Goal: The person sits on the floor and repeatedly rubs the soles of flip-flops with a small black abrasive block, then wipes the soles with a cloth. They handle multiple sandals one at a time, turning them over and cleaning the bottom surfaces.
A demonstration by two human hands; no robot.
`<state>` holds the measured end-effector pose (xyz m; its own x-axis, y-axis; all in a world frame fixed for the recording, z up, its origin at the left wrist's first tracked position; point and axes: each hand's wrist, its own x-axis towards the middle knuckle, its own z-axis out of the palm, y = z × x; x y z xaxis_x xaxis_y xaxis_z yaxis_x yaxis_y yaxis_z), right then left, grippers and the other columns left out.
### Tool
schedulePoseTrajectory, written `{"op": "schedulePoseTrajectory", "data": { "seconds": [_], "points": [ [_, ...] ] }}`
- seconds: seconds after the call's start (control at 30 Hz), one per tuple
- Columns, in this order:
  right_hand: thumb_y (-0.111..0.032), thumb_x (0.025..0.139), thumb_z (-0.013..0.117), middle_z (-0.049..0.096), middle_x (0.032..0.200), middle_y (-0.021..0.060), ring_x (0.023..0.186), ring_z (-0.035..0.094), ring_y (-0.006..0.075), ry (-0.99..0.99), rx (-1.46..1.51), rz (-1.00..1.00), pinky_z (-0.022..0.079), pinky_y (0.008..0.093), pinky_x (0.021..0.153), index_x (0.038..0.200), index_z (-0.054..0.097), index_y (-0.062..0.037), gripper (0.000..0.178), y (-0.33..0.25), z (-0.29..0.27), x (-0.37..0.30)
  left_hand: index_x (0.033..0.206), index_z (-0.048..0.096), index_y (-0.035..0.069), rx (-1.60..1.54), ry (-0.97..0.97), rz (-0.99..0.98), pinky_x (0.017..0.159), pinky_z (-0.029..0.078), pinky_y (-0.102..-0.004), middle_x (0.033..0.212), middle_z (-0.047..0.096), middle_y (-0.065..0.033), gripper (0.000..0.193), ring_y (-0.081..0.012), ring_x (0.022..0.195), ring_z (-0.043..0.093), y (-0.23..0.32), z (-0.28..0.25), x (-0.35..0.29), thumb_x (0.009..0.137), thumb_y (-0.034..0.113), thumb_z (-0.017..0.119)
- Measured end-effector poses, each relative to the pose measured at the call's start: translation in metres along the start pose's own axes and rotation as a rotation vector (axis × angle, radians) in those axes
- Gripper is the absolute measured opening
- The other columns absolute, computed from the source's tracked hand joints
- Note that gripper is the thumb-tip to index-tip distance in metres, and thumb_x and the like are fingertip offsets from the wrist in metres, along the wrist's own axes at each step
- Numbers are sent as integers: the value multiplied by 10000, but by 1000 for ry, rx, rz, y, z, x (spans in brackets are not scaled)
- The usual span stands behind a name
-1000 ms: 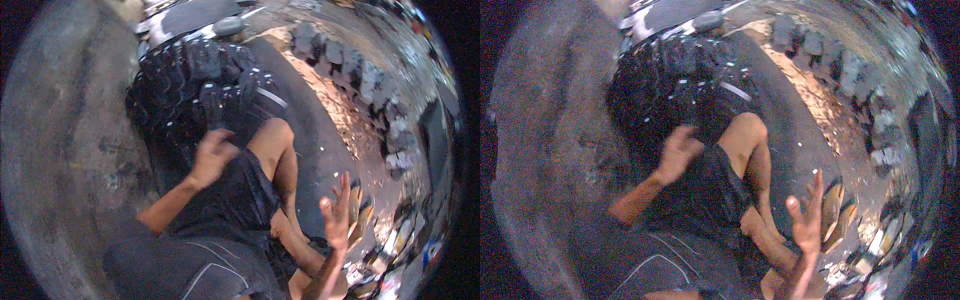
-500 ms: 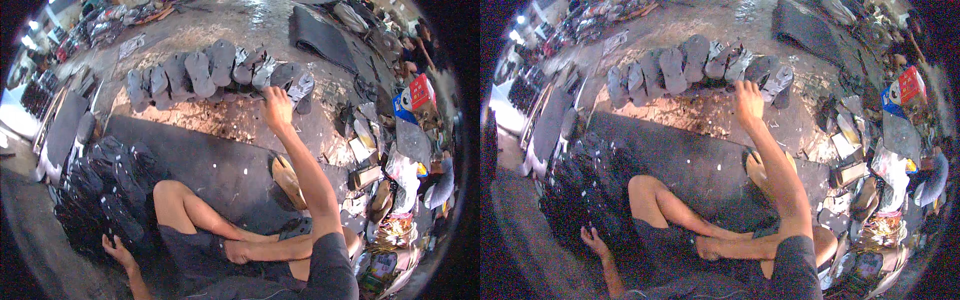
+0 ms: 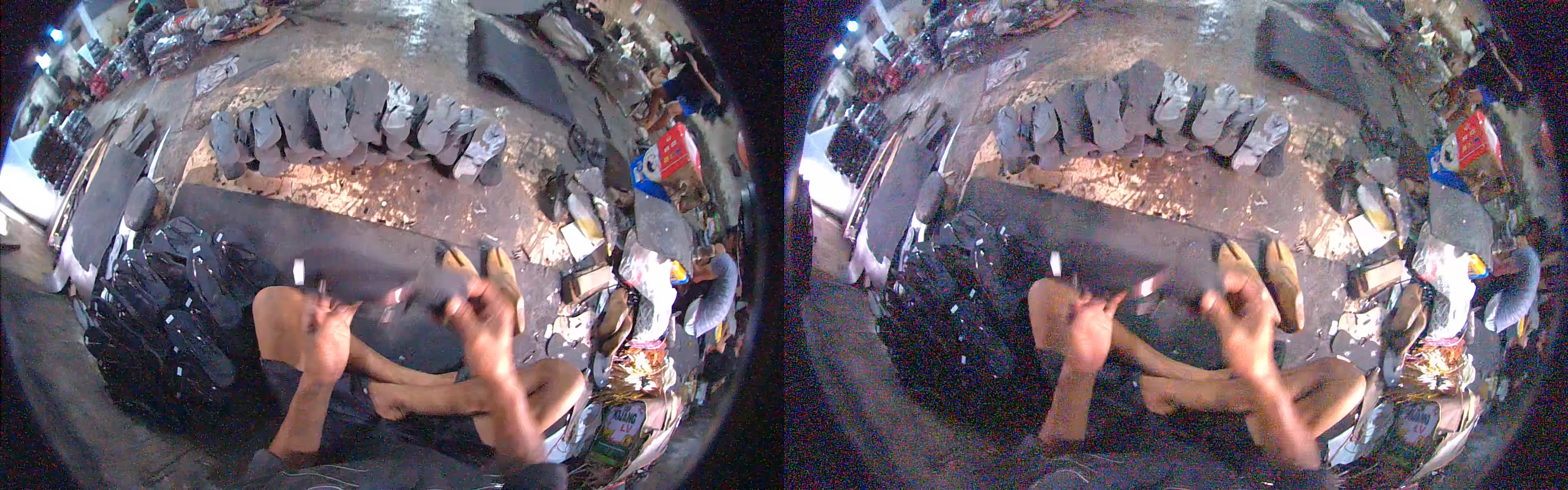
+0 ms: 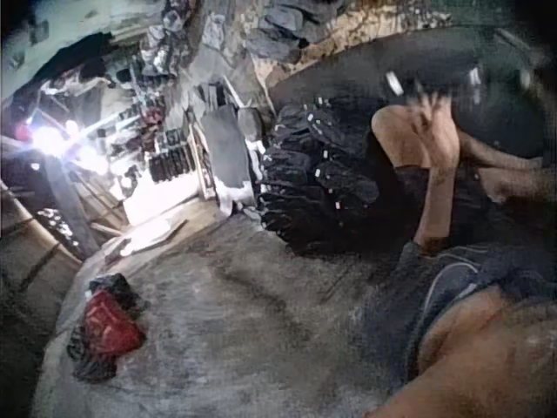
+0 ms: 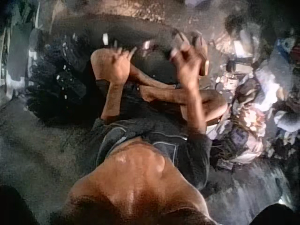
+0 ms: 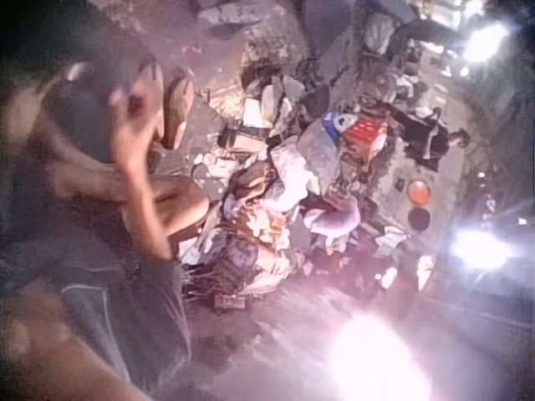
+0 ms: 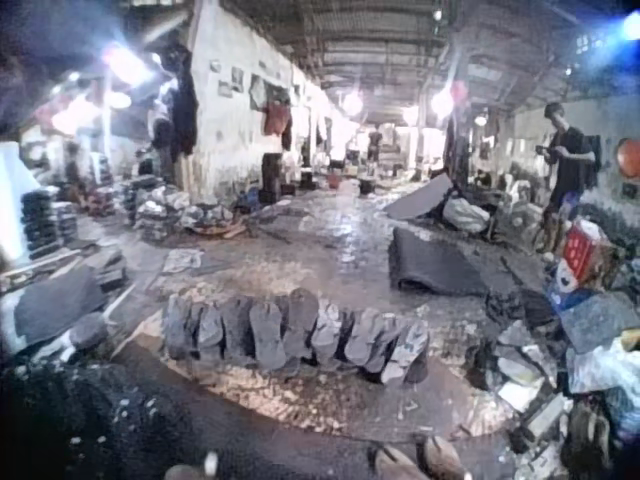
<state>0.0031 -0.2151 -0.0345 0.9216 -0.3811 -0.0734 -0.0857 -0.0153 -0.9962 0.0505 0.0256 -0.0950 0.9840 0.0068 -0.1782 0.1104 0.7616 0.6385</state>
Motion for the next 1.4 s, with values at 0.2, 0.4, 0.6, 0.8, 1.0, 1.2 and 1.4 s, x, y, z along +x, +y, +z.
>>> {"op": "schedulePoseTrajectory", "data": {
  "seconds": [0.2, 0.4, 0.6, 0.8, 1.0, 1.2, 1.4],
  "points": [
    [-6, 925, 785, 708, 1244, 120, 1177, 672, 264, -176, -285, -59, 548, 423, 1022, 1307, 621, -47, 418, 59, 5, -88, 1412, 591, 15, 524, -443, 53, 1036, 544, -339, 1485, 584, -114, 472, -203, 1223, 653, 58, 75, -27, 960, -110, 642],
    [77, 689, 802, 727, 1254, 182, 1213, 692, 376, -213, -323, -529, 528, 459, 1071, 1209, 705, 19, 532, -62, -13, -65, 1316, 619, -49, 1058, -925, 616, 1105, 522, -418, 1343, 687, -199, 576, -322, 1251, 677, 53, 98, -50, 772, -128, 787],
    [115, 678, 774, 761, 1180, 174, 1098, 753, 336, -167, -326, -636, 600, 424, 971, 1177, 733, 1, 514, -46, -34, -74, 1316, 549, -15, 840, -802, 496, 1049, 549, -432, 1288, 693, -221, 680, -334, 1205, 696, 33, 95, -61, 720, -85, 872],
    [55, 668, 839, 768, 1109, 154, 1072, 753, 340, -139, -190, -363, 601, 424, 959, 1160, 736, -4, 506, -53, -36, -76, 1119, 689, 2, 1105, -1032, 382, 947, 589, -389, 1162, 734, -160, 335, -323, 1093, 732, 38, 113, -46, 810, -87, 785],
    [0, 757, 871, 772, 1138, 132, 1139, 723, 292, -360, -69, -162, 553, 433, 1019, 1208, 770, -58, 466, 2, -67, -65, 1111, 678, -20, 1024, -899, 99, 929, 587, -400, 1122, 739, -141, 310, -261, 1066, 725, 12, 91, -55, 833, -72, 806],
    [-293, 787, 895, 561, 1512, 332, 1474, 513, 384, 258, -759, 259, 452, 489, 1186, 1540, 481, -28, 899, 73, -160, 35, 1442, 544, -58, 441, -433, -396, 1068, 585, -507, 1432, 659, -214, 676, -369, 1246, 680, -7, 72, 45, 779, 74, 556],
    [-150, 676, 862, 713, 1299, 228, 1172, 711, 345, 91, -658, 437, 590, 446, 966, 1605, 366, -74, 1056, 121, -159, 40, 1549, 482, 91, -186, -338, -538, 1169, 369, -804, 1527, 569, -189, 589, -409, 1508, 460, 6, 68, 62, 1033, 342, 618]
  ]
}}
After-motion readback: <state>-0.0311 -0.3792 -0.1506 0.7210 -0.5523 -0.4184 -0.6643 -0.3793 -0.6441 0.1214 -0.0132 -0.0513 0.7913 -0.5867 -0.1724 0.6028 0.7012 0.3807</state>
